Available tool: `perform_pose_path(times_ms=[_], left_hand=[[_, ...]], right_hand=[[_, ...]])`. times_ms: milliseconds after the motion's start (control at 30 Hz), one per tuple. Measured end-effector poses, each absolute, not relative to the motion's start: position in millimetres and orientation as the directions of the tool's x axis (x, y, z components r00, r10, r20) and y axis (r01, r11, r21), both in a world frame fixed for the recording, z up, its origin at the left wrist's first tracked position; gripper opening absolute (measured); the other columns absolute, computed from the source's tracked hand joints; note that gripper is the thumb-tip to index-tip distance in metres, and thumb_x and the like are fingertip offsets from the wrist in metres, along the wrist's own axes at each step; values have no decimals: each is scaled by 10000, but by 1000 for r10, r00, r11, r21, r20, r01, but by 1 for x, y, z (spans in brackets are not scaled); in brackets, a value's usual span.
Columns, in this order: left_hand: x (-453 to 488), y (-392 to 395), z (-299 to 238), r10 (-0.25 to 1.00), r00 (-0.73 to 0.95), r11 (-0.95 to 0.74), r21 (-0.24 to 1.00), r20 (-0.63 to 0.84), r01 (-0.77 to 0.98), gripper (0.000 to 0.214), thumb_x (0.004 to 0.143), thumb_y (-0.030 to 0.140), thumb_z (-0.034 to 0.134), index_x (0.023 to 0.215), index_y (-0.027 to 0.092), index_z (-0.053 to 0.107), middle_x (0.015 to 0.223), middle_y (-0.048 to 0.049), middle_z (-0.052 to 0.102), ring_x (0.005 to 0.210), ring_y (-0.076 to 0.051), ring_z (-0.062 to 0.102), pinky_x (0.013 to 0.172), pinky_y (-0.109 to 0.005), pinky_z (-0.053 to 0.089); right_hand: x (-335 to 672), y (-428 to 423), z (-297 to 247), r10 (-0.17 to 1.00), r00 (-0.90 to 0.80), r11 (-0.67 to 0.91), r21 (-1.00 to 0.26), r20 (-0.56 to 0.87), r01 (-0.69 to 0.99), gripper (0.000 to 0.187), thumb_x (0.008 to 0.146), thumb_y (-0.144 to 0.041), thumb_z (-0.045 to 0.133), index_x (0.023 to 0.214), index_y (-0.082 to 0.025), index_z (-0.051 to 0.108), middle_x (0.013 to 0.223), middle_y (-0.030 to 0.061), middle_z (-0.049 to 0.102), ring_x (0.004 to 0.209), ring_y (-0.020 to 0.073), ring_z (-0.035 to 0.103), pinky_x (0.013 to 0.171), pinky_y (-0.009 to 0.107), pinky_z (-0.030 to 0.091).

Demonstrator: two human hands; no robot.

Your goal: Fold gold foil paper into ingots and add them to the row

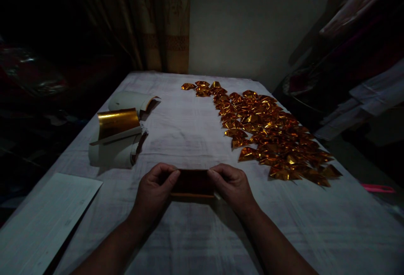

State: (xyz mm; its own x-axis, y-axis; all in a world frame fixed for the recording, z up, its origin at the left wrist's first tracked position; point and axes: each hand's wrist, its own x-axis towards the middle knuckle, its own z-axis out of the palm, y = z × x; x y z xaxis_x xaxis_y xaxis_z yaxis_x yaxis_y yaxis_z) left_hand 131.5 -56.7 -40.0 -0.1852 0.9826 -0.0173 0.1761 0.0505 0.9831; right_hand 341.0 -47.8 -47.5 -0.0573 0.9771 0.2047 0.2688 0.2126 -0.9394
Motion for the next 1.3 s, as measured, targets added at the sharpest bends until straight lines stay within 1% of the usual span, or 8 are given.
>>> perform_pose_path(times_ms=[233,367,467,567,733,867,1000,1300], left_hand=[[132,-57,-45,982,-191,43,987,-12,155,239,701,387,739,695,189,606,687,0,645,663,-150,612,621,-247,512],[133,-56,-47,977,-213,55,986,-21,157,246,701,382,728,816,201,607,728,7,656,696,-157,639,638,-250,515],[132,-54,-50,976,-216,65,964,-8,257,297,723,395,703,948,217,625,732,17,657,697,-165,654,640,-259,515],[128,-51,-55,983,-183,42,916,35,399,314,766,405,664,1025,230,643,763,7,674,728,-178,666,663,-275,518],[124,-44,-57,981,-132,-33,796,141,605,281,790,389,644,1036,258,678,794,-10,686,803,-220,665,758,-343,523],[125,-40,-51,978,-98,-74,747,184,660,251,794,363,628,1016,266,692,764,-2,672,780,-219,650,768,-347,516],[126,-39,-50,978,-39,-117,698,204,706,227,837,349,567,1005,264,694,738,-2,662,788,-228,642,805,-361,502],[128,-41,-56,966,64,-205,589,250,782,215,852,284,584,1042,249,676,829,-29,694,864,-256,623,847,-394,467]], right_hand=[[339,-47,-50,983,-46,184,-939,179,289,334,843,-468,638,653,-198,692,623,30,681,586,165,617,566,258,482],[338,-46,-52,987,-10,153,-923,160,353,300,843,-428,615,662,-202,694,614,21,678,573,162,615,543,246,463],[338,-46,-52,987,-12,147,-876,159,459,304,861,-403,584,645,-211,683,593,12,668,559,155,607,537,242,445],[337,-46,-55,978,-21,178,-786,206,592,297,873,-371,560,646,-224,682,624,19,687,598,164,623,573,252,445],[337,-44,-59,955,-70,240,-607,289,758,315,900,-347,531,636,-238,666,642,26,679,646,173,618,629,270,417],[338,-44,-58,953,-125,259,-530,276,807,305,908,-309,543,632,-229,645,639,22,663,645,168,600,635,272,383],[337,-44,-57,950,-149,269,-477,274,837,284,916,-293,563,653,-225,648,678,24,679,679,171,597,659,278,366],[339,-41,-60,949,-146,262,-442,280,858,247,926,-299,604,700,-218,664,711,28,681,723,180,602,681,285,362]])
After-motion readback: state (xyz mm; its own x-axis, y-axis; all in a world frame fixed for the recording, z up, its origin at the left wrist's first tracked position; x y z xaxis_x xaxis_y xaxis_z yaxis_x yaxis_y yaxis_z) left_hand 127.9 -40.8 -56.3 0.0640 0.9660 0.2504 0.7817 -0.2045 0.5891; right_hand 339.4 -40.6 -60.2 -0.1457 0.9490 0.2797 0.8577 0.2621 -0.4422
